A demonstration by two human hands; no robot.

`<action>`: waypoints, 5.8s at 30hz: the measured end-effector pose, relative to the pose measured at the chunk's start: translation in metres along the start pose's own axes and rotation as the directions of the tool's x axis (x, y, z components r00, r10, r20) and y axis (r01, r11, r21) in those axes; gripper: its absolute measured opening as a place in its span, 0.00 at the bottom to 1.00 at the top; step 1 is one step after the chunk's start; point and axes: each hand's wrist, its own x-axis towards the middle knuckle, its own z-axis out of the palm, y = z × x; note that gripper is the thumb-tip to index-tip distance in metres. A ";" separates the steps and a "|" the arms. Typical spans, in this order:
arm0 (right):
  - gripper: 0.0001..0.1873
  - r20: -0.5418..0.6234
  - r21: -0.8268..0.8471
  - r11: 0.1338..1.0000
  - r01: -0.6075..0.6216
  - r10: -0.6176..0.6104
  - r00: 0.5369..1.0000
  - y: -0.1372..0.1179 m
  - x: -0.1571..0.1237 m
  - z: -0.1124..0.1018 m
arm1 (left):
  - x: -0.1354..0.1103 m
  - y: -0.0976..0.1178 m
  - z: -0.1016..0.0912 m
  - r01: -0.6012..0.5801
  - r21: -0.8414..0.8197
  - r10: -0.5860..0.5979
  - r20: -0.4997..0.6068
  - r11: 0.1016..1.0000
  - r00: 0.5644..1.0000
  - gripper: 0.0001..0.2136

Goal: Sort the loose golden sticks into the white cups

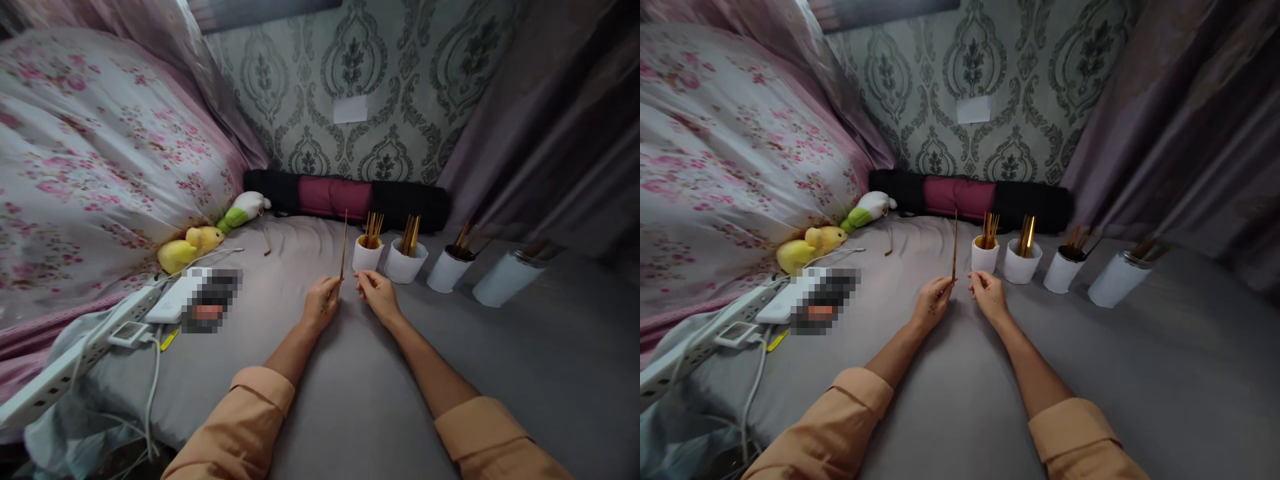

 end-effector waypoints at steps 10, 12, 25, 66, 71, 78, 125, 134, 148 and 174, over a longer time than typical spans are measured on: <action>0.15 0.020 0.099 0.995 0.007 -0.009 1.000 -0.012 -0.003 0.001 | -0.003 -0.004 -0.001 -0.069 0.199 0.050 0.097 0.978 0.994 0.14; 0.15 0.013 0.113 0.994 -0.009 0.008 1.000 -0.013 -0.004 0.002 | -0.004 -0.003 -0.002 -0.075 0.198 0.056 0.104 0.977 0.993 0.14; 0.15 0.029 0.252 0.964 -0.084 0.079 0.996 -0.015 -0.004 0.002 | -0.003 0.003 -0.007 -0.219 0.477 0.112 0.242 0.851 0.964 0.16; 0.10 -0.044 0.171 0.978 -0.122 0.131 0.990 -0.009 0.001 -0.007 | 0.000 0.016 0.015 0.483 -0.310 -0.428 0.231 0.819 0.874 0.12; 0.10 -0.065 0.140 0.985 -0.101 0.110 0.992 -0.006 0.004 -0.012 | -0.002 0.024 0.013 0.595 -0.599 -0.457 0.386 0.537 0.801 0.14; 0.09 -0.051 0.102 0.993 -0.062 0.067 0.996 -0.001 0.006 -0.016 | 0.001 0.025 0.008 0.688 -0.684 -0.471 0.536 0.244 0.700 0.07; 0.18 -0.234 0.121 0.993 -0.015 0.043 0.971 -0.048 0.027 -0.064 | -0.006 0.016 0.003 0.696 -0.695 -0.430 0.580 0.182 0.692 0.07; 0.17 -0.220 0.104 0.992 -0.069 0.091 0.971 -0.048 0.029 -0.075 | -0.006 0.017 0.002 0.694 -0.695 -0.410 0.587 0.189 0.699 0.07; 0.12 -0.235 0.041 0.996 -0.083 0.091 0.968 -0.064 0.032 -0.076 | -0.004 0.012 0.001 0.683 -0.718 -0.404 0.590 0.132 0.699 0.06; 0.13 -0.567 -0.051 0.999 0.010 -0.037 0.823 -0.115 0.076 -0.124 | 0.001 0.007 -0.003 0.672 -0.740 -0.448 0.604 -0.010 0.659 0.06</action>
